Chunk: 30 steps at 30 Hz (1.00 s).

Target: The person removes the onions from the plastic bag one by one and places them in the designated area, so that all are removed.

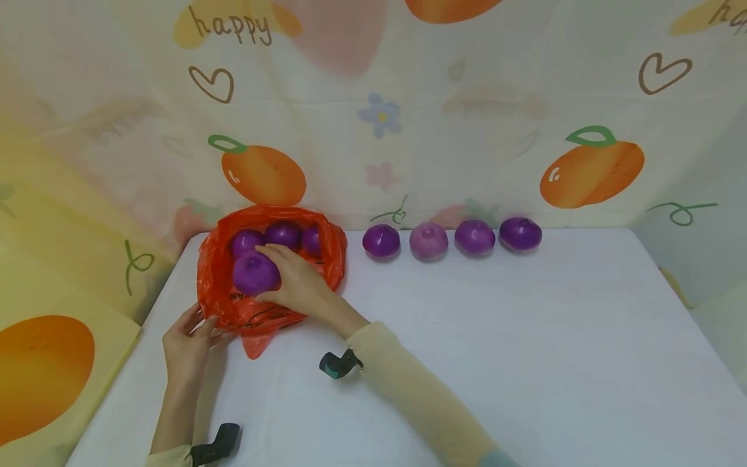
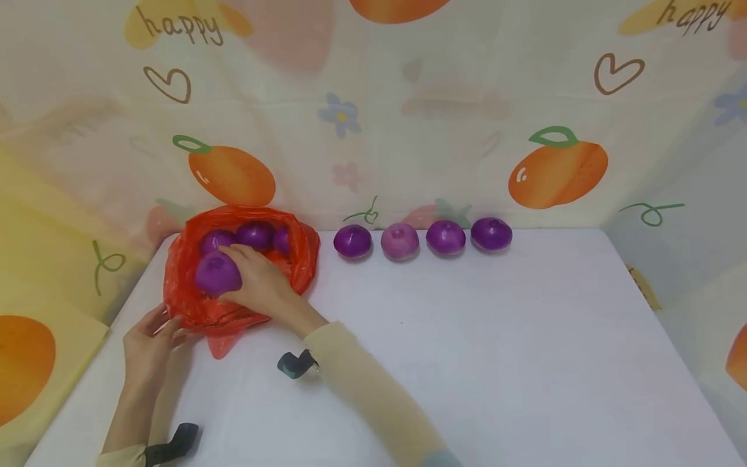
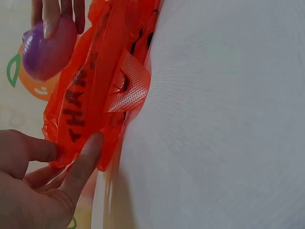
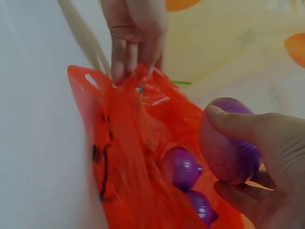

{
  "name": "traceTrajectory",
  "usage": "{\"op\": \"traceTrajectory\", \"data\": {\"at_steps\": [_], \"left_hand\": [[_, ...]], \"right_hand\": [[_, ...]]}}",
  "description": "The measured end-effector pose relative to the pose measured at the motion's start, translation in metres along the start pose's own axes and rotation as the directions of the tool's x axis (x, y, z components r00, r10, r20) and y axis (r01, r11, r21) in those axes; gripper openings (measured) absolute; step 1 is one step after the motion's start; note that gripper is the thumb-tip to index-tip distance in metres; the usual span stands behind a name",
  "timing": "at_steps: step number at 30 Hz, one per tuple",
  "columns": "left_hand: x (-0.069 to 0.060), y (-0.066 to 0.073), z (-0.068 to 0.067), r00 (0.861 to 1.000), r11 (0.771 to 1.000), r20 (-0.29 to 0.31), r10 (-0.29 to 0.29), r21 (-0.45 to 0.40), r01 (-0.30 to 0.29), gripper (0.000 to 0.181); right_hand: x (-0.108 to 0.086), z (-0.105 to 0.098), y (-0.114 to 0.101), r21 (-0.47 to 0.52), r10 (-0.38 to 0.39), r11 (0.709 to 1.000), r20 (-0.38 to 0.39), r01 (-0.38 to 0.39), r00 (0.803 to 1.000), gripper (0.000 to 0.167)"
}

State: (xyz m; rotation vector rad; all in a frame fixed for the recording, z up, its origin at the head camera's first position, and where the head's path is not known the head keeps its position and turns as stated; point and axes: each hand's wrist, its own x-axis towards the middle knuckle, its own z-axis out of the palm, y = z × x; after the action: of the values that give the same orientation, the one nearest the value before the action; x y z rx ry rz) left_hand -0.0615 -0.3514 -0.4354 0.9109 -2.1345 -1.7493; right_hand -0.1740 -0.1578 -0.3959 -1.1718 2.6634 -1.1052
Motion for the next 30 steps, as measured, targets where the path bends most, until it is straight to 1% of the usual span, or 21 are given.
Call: {"op": "traceTrajectory", "data": {"at_steps": [1, 2, 4, 6, 8, 9, 10, 12, 15, 18, 19, 22, 23, 25, 29, 30], "left_hand": [[0.000, 0.000, 0.001, 1.000, 1.000, -0.001, -0.002, -0.015, 0.002, 0.051], [0.000, 0.000, 0.001, 1.000, 1.000, -0.002, 0.000, -0.008, 0.000, 0.051], [0.001, -0.001, 0.003, 1.000, 1.000, -0.006, 0.008, -0.026, -0.008, 0.050], [0.002, -0.002, 0.005, 1.000, 1.000, -0.013, 0.006, -0.020, -0.006, 0.050], [0.003, -0.002, 0.006, 1.000, 1.000, -0.019, 0.011, 0.009, -0.011, 0.049], [0.004, -0.003, 0.006, 1.000, 1.000, -0.023, 0.003, 0.000, -0.003, 0.049], [0.004, -0.003, 0.006, 1.000, 1.000, -0.021, 0.003, 0.018, -0.003, 0.049], [0.005, -0.003, 0.006, 1.000, 1.000, -0.020, -0.005, 0.020, 0.005, 0.049], [0.005, -0.003, 0.003, 1.000, 0.999, -0.009, 0.007, 0.046, -0.006, 0.050], [0.006, -0.003, 0.000, 1.000, 0.999, -0.009, 0.028, 0.047, -0.028, 0.050], [0.006, -0.003, 0.000, 0.999, 0.999, -0.013, 0.032, 0.035, -0.031, 0.049], [0.007, -0.005, 0.001, 0.999, 0.999, -0.018, 0.045, -0.017, -0.045, 0.049], [0.006, -0.006, 0.002, 0.998, 0.998, -0.017, 0.054, -0.013, -0.054, 0.048], [0.007, -0.006, 0.003, 0.999, 0.999, -0.021, 0.045, -0.022, -0.045, 0.048], [0.007, -0.004, 0.004, 1.000, 0.999, -0.011, 0.024, 0.031, -0.023, 0.050], [0.007, -0.002, 0.005, 1.000, 1.000, -0.008, 0.015, 0.026, -0.014, 0.050]], "right_hand": [[-0.003, -0.003, 0.001, 0.008, -0.012, 1.000, -0.002, 0.012, 1.000, 0.085], [-0.005, -0.007, 0.001, 0.011, -0.023, 1.000, -0.005, 0.023, 1.000, 0.084], [-0.011, -0.014, 0.003, 0.021, -0.054, 0.998, -0.016, 0.054, 0.998, 0.084], [-0.019, -0.021, 0.006, 0.042, -0.078, 0.996, -0.023, 0.079, 0.997, 0.083], [-0.029, -0.027, 0.009, 0.062, -0.089, 0.994, -0.030, 0.090, 0.996, 0.083], [-0.034, -0.029, 0.012, 0.084, -0.087, 0.992, -0.038, 0.090, 0.995, 0.083], [-0.040, -0.031, 0.015, 0.095, -0.080, 0.992, -0.046, 0.084, 0.996, 0.084], [-0.050, -0.037, 0.023, 0.113, -0.057, 0.991, -0.065, 0.064, 0.996, 0.084], [-0.061, -0.045, 0.036, 0.155, -0.029, 0.987, -0.115, 0.046, 0.993, 0.085], [-0.070, -0.051, 0.051, 0.184, -0.002, 0.982, -0.152, 0.031, 0.988, 0.083], [-0.073, -0.053, 0.056, 0.190, 0.006, 0.981, -0.161, 0.025, 0.987, 0.082], [-0.085, -0.059, 0.069, 0.183, 0.032, 0.983, -0.169, 0.000, 0.985, 0.081], [-0.089, -0.060, 0.073, 0.175, 0.035, 0.985, -0.167, -0.005, 0.985, 0.081], [-0.095, -0.063, 0.080, 0.161, 0.045, 0.987, -0.159, -0.019, 0.986, 0.081], [-0.103, -0.068, 0.092, 0.137, 0.083, 0.989, -0.153, -0.062, 0.985, 0.081], [-0.104, -0.069, 0.095, 0.127, 0.093, 0.989, -0.153, -0.074, 0.984, 0.081]]}}
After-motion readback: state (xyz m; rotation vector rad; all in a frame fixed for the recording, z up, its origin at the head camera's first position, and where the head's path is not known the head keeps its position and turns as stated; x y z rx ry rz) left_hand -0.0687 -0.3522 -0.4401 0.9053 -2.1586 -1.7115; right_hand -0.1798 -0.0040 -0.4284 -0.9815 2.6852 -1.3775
